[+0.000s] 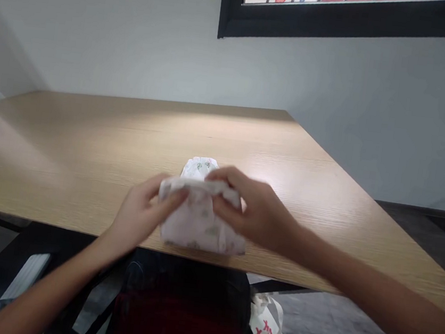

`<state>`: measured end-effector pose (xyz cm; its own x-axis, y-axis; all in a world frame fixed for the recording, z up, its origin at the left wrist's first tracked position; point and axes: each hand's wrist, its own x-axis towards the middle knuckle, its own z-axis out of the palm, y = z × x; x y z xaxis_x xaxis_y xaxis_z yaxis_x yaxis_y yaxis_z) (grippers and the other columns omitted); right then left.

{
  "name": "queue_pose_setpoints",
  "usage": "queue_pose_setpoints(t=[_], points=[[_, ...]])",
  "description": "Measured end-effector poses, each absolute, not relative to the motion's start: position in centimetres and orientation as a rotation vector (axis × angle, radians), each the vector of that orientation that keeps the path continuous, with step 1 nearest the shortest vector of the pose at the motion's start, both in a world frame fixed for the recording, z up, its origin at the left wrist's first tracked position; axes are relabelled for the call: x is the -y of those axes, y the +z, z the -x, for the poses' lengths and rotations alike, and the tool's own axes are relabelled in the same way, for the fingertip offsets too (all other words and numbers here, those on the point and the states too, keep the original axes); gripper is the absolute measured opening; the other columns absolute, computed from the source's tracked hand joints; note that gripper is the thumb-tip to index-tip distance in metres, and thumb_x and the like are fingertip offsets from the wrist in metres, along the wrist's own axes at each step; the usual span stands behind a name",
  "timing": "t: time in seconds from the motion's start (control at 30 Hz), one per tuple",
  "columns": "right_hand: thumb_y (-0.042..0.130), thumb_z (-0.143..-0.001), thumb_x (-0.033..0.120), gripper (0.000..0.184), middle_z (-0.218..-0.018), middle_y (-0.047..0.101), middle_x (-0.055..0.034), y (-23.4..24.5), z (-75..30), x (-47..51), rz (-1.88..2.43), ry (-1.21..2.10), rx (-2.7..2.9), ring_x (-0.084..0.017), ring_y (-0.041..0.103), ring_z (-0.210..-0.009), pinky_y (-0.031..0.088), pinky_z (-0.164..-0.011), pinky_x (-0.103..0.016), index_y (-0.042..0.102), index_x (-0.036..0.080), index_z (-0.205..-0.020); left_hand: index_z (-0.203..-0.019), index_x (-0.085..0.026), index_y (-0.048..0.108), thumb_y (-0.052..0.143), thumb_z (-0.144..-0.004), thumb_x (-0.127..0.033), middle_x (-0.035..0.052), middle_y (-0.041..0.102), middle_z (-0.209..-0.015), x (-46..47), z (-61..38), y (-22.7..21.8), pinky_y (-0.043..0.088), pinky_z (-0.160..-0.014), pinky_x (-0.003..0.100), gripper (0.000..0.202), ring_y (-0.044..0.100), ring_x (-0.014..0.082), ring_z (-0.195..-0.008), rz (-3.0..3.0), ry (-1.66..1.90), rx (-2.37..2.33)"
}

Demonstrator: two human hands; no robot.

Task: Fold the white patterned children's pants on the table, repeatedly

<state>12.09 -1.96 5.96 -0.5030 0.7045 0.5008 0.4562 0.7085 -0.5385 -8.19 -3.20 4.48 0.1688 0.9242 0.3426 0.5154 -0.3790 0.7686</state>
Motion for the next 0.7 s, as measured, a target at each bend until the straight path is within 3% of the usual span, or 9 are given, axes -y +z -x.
queue_pose_setpoints(t=[0.07, 0.13, 0.23, 0.33, 0.47, 0.57, 0.7], points=[[0.051, -0.079, 0.018, 0.016, -0.073, 0.058, -0.0014, 5.4, -11.8, -3.1, 1.107, 0.543, 2.188, -0.014, 0.053, -0.058, 0.038, -0.044, -0.023, 0.055, 0.017, -0.095, -0.071, -0.016, 0.053, 0.051, -0.081, -0.041, -0.0018, 0.053, -0.064, -1.5, 7.7, 4.0, 0.037, -0.046, 0.02, 0.027, 0.051, 0.0113, -0.057, -1.941, 1.01, -1.478], [0.052, -0.078, 0.017, 0.019, -0.081, 0.06, -0.0049, 4.1, -11.9, -7.6, 1.31, 0.582, 2.168, -0.016, 0.055, -0.063, 0.039, -0.047, -0.024, 0.056, 0.016, -0.096, -0.077, -0.015, 0.054, 0.05, -0.08, -0.035, 0.0001, 0.056, -0.069, -5.7, 7.6, 2.7, 0.041, -0.051, 0.022, 0.02, 0.055, 0.013, -0.061, -1.977, 0.853, -1.556], [0.051, -0.08, 0.018, 0.03, -0.1, 0.059, -0.0137, 1.8, -12.4, -11.8, 1.486, 0.522, 2.218, -0.023, 0.056, -0.082, 0.046, -0.063, -0.032, 0.054, 0.01, -0.108, -0.094, -0.01, 0.056, 0.052, -0.077, -0.029, 0.0084, 0.06, -0.084, -8.6, 8.2, 0.3, 0.047, -0.061, 0.03, 0.026, 0.059, 0.0191, -0.072, -2.015, 0.788, -1.667], [0.047, -0.083, 0.019, 0.035, -0.114, 0.053, -0.0184, 0.1, -12.8, -12.1, 1.388, 0.227, 2.287, -0.028, 0.049, -0.102, 0.043, -0.081, -0.039, 0.051, 0.005, -0.114, -0.109, -0.008, 0.052, 0.048, -0.079, -0.026, 0.0172, 0.054, -0.108, -7.9, 8.8, -1.0, 0.047, -0.077, 0.039, 0.035, 0.056, 0.0248, -0.093, -2.133, 0.815, -1.733], [0.036, -0.087, 0.013, 0.031, -0.112, 0.056, -0.0142, -0.7, -11.7, -10.2, 0.968, -0.16, 2.406, -0.026, 0.047, -0.104, 0.038, -0.088, -0.04, 0.053, 0.009, -0.112, -0.108, -0.015, 0.056, 0.04, -0.084, -0.019, 0.0112, 0.05, -0.121, -6.4, 7.9, -0.9, 0.035, -0.097, 0.042, 0.029, 0.047, 0.0237, -0.112, -2.436, 0.765, -1.569], [0.033, -0.089, 0.009, 0.033, -0.113, 0.057, -0.0111, -1.3, -10.3, -10.1, 0.793, -0.224, 2.544, -0.023, 0.047, -0.105, 0.034, -0.093, -0.041, 0.052, 0.012, -0.115, -0.106, -0.017, 0.058, 0.039, -0.086, -0.021, 0.0077, 0.058, -0.116, -6.2, 6.5, -1.0, 0.034, -0.099, 0.04, 0.027, 0.049, 0.0216, -0.11, -2.636, 0.631, -1.345], [0.035, -0.093, 0.015, 0.034, -0.129, 0.048, -0.0101, -2.1, -9.1, -12.7, 0.948, -0.252, 2.662, -0.027, 0.041, -0.115, 0.017, -0.1, -0.056, 0.047, 0.019, -0.124, -0.11, -0.016, 0.057, 0.039, -0.09, -0.026, 0.009, 0.059, -0.117, -3.9, 5.6, -1.9, 0.033, -0.101, 0.043, 0.029, 0.05, 0.0224, -0.111, -2.757, 0.516, -1.175]])
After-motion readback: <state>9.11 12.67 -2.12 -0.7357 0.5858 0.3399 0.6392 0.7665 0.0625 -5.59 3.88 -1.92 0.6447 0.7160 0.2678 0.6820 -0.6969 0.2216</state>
